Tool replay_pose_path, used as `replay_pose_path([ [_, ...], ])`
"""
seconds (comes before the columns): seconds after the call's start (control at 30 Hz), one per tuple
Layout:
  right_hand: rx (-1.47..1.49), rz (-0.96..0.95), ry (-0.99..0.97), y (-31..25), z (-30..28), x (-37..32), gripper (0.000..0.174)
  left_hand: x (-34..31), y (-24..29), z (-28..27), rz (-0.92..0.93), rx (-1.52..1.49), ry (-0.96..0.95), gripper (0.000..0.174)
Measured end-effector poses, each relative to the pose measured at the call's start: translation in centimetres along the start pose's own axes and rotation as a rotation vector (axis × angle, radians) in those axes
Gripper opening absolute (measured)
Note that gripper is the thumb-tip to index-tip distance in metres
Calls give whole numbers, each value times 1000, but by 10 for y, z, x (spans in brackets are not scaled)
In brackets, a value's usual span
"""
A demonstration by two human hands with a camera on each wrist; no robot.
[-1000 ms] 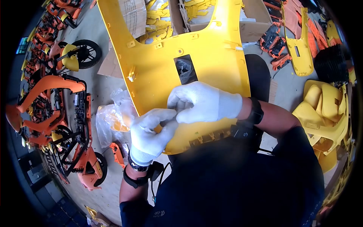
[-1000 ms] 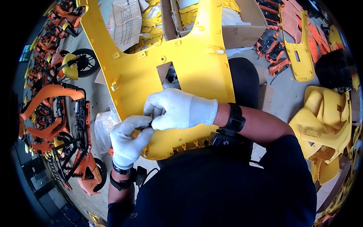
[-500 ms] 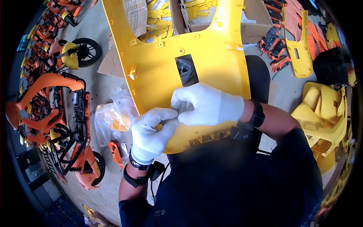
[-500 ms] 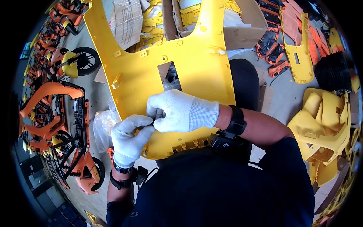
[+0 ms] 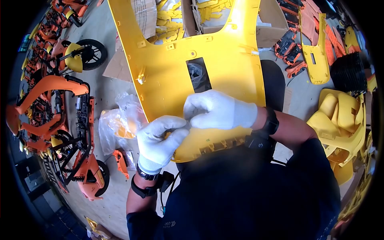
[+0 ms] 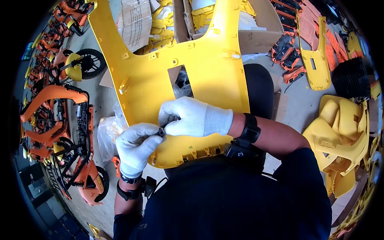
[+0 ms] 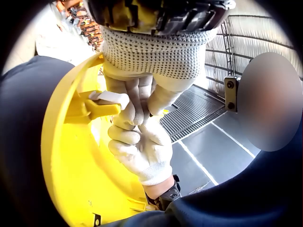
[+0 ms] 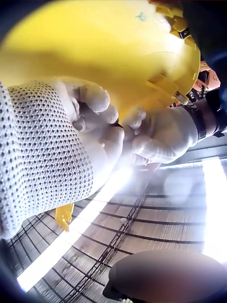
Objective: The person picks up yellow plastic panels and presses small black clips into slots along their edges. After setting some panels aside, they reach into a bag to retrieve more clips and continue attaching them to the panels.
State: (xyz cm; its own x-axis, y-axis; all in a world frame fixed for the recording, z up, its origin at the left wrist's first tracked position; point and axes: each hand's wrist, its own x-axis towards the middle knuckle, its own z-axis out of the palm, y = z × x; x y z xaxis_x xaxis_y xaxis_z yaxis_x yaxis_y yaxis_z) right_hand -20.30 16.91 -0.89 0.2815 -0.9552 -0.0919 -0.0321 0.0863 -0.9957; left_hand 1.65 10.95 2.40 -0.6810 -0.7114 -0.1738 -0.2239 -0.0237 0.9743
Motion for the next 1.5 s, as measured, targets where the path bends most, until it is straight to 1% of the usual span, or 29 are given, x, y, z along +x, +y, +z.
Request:
replay_pose_path([
  [0.03,-13,-10,2,4,1,0,19,0,-2,0,-1,15,9,19],
  [0.13,-93,-19,-44,-2,-6,0,20,5,-6,2,244,37,-16,17],
  [0.17,-123,-15,-69,-5,-9,0,20,4,-4,5,297,61,-7,17],
  [0.23,-208,19,-49,-7,-13,1,19,-2,-7,6,349,23,53,18],
  [0.27,-226,44,-35,-9,-16,1,18,-2,-11,6,406,-10,83,21],
  [0.3,-244,70,-23,-11,-20,1,18,-3,-10,6,414,38,98,22],
  [0.37,-209,49,75,-16,-29,0,19,-4,-8,5,426,131,135,24],
  [0.4,-192,38,123,-19,-33,1,20,-1,-5,6,521,261,164,26],
  [0.43,-141,83,149,-27,-40,5,20,0,-8,6,611,364,185,24],
  [0.5,-33,174,207,-44,-57,16,20,-2,-7,12,570,411,310,24],
  [0.53,-68,70,293,-38,-65,26,20,-1,-8,12,580,485,300,23],
  [0.57,-112,4,348,-33,-74,38,20,1,-8,11,592,559,289,23],
  [0.6,-153,22,385,-27,-83,51,20,5,-8,10,607,632,278,23],
  [0.63,-196,36,422,-21,-89,63,20,6,-9,13,574,642,262,22],
  [0.7,-172,111,451,-10,-93,80,21,7,-10,15,625,604,304,21],
  [0.73,-160,149,467,-5,-96,87,22,8,-7,14,621,627,345,20],
  [0.8,-143,140,497,5,-99,96,23,5,-1,9,604,672,426,19],
  [0.83,-133,134,509,2,-98,100,24,6,-5,7,572,615,413,20],
  [0.9,-69,151,486,-5,-95,110,25,9,-15,0,499,508,386,21],
  [0.93,-42,147,466,-8,-92,116,25,13,-17,-4,541,547,330,22],
  [1.07,-46,121,432,-21,-85,144,26,18,-22,-15,630,587,252,24],
  [1.17,-35,125,431,-26,-81,152,25,21,-26,-21,687,558,233,24],
  [1.33,4,84,453,-24,-77,157,23,18,-22,-25,684,532,232,21],
  [1.5,127,29,491,-19,-73,159,22,18,-19,-31,683,503,232,19],
])
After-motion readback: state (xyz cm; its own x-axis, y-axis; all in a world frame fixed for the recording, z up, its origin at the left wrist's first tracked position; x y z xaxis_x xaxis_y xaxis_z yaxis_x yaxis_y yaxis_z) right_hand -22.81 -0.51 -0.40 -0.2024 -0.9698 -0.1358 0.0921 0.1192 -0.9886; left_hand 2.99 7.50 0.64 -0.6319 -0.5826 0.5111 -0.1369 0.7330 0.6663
